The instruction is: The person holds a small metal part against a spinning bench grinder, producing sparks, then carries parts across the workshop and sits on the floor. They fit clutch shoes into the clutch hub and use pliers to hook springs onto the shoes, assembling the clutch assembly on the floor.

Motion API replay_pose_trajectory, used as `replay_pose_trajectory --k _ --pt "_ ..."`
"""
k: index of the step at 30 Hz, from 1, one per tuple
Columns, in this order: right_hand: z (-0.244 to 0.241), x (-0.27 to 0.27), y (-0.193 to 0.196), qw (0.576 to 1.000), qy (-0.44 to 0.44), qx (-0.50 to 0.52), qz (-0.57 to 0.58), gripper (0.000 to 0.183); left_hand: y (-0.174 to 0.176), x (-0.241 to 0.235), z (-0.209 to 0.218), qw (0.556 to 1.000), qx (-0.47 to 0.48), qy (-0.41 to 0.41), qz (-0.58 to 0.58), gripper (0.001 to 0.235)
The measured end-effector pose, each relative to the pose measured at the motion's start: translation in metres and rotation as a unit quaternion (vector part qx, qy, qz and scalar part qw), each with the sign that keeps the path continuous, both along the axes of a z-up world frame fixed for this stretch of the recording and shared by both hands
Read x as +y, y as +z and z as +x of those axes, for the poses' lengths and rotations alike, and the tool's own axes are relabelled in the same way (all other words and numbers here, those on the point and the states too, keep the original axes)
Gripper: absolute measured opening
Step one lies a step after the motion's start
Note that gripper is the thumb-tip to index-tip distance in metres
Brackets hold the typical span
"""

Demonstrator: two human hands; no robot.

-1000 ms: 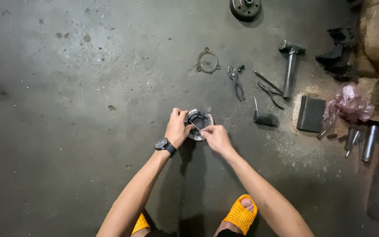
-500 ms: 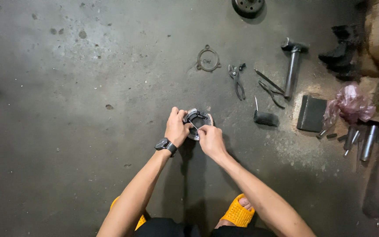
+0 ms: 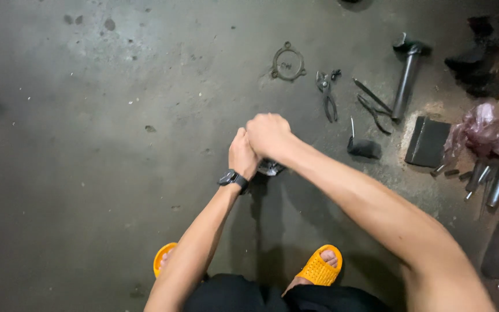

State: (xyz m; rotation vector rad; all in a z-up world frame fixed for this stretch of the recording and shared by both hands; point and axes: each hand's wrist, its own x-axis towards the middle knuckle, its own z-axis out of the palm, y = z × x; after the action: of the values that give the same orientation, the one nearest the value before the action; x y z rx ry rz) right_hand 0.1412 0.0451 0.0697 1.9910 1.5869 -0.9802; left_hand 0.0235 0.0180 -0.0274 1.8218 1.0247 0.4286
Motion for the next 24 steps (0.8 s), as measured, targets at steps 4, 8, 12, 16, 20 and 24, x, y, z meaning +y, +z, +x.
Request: replay_pose_trajectory --k 4,8,12,16,20,24 --pt "-0.012 0.022 -0.006 0.990 0.130 -0.057 -0.023 0.027 -0.025 0.001 -0.004 0.999 -0.029 0.024 0.001 0.025" --pt "0.015 -0.034 0.011 0.988 0.102 -0.071 0.092 0.016 -0.023 -0.001 -0.021 0.993 0.049 -0.073 0.079 0.032" --pt "0.054 -0.098 0.040 0.987 -0.051 -0.096 0.114 0.019 0.056 0.012 -0.024 0.963 0.041 -0.195 0.179 0.069" --pt "0.068 -0.148 0.025 0.943 -0.252 -0.038 0.215 0.022 0.088 0.007 -0.004 0.878 0.129 -0.351 0.299 0.113" --pt "0.054 -0.162 0.009 0.915 -0.321 0.012 0.245 0.022 0.053 -0.023 -0.014 0.934 0.168 -0.248 0.195 0.095" --pt "0.040 -0.160 -0.006 0.924 -0.302 0.054 0.226 0.022 0.037 -0.060 -0.043 0.985 0.063 -0.092 0.133 0.080"
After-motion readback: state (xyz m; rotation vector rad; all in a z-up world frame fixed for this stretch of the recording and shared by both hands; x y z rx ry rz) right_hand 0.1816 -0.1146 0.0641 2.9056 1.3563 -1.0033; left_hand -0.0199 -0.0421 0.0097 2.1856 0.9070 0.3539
